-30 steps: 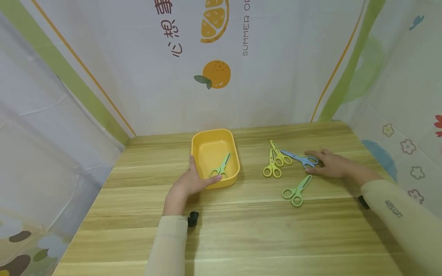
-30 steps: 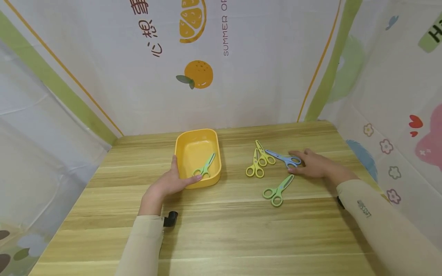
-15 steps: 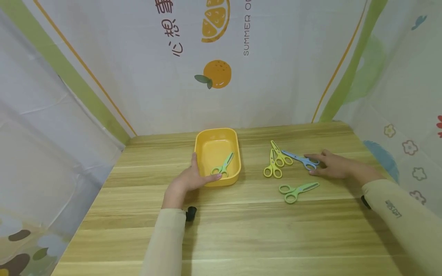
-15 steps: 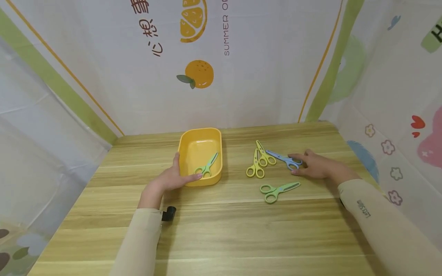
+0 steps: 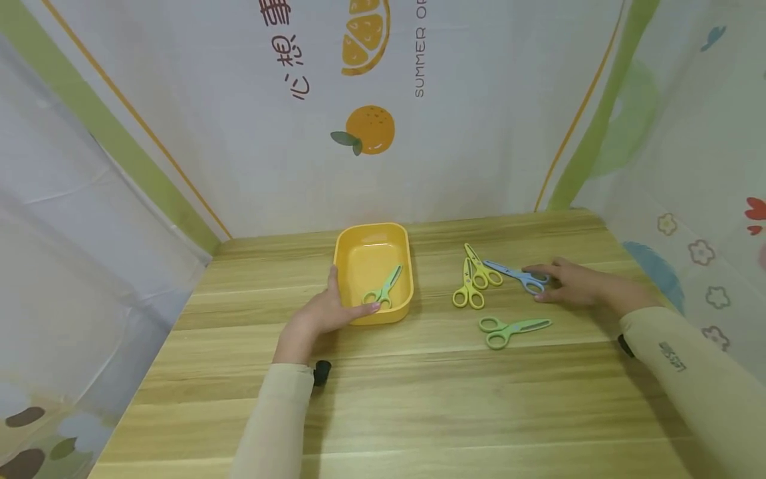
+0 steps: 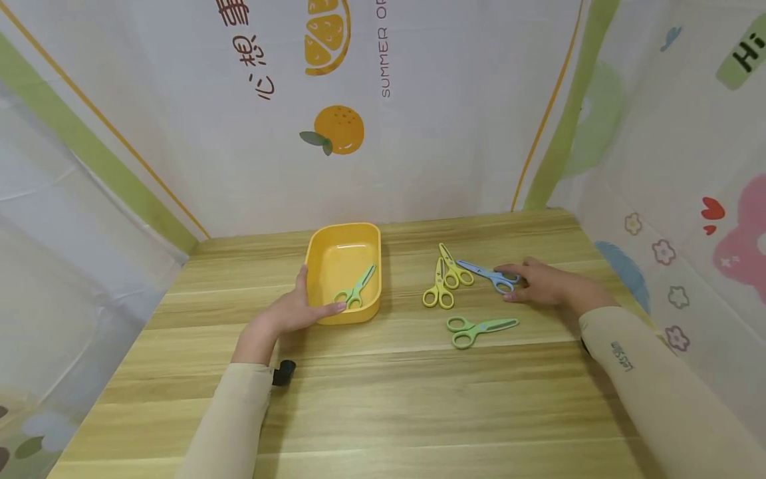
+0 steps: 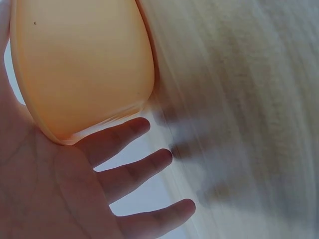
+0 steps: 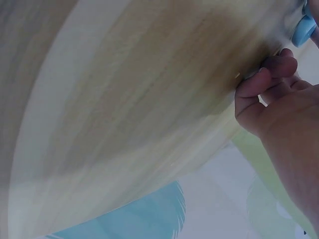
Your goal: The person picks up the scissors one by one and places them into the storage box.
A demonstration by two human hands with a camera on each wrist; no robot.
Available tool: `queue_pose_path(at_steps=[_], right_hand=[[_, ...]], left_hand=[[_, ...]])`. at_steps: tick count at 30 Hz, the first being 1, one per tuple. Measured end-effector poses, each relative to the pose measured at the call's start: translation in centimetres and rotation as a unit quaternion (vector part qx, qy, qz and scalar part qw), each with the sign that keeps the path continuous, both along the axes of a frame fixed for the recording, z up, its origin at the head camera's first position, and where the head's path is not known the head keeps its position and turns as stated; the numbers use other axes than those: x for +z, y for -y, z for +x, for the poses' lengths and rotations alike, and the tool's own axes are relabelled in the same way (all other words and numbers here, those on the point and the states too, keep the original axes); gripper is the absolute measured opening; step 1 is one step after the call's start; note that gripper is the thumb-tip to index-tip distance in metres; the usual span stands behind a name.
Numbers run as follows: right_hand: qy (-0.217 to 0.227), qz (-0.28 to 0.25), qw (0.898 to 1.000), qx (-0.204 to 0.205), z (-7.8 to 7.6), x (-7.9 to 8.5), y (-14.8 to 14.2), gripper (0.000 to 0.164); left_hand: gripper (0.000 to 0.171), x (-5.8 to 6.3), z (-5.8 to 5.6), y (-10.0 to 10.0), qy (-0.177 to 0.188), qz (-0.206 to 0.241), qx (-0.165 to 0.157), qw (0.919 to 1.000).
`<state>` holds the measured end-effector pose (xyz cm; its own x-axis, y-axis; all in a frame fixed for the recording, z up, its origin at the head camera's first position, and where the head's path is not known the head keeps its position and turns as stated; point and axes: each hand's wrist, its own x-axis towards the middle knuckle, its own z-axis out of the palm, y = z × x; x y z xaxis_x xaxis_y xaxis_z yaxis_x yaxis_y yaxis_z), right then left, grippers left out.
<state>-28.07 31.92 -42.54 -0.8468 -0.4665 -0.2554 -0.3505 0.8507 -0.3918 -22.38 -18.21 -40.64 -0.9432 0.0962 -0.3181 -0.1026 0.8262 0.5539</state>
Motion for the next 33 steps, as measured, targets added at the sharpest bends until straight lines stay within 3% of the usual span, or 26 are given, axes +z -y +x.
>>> queue_pose_path(at_steps=[7,21,29,33], right_hand=[[-0.004,-0.006,1.000,0.000,-0.3,-0.6,-0.2,0.074],[-0.028,-0.001,1.000,-0.008,-0.3,0.0,0.0,0.077],[-0.052,-0.054,0.996,-0.041,-0.1,-0.1,0.0,0.074],[-0.061,-0.099,0.991,-0.072,-0.2,0.9,0.4,0.074]], left_hand=[[0.143,-0.2,0.0,0.2,0.001,-0.010,-0.001,0.9999],[0.140,-0.1,0.0,0.2,0.001,-0.010,-0.006,0.9999],[0.137,0.0,0.1,0.3,0.005,-0.012,-0.009,0.9999],[0.139,0.1,0.0,0.3,0.002,-0.012,-0.013,0.9998]])
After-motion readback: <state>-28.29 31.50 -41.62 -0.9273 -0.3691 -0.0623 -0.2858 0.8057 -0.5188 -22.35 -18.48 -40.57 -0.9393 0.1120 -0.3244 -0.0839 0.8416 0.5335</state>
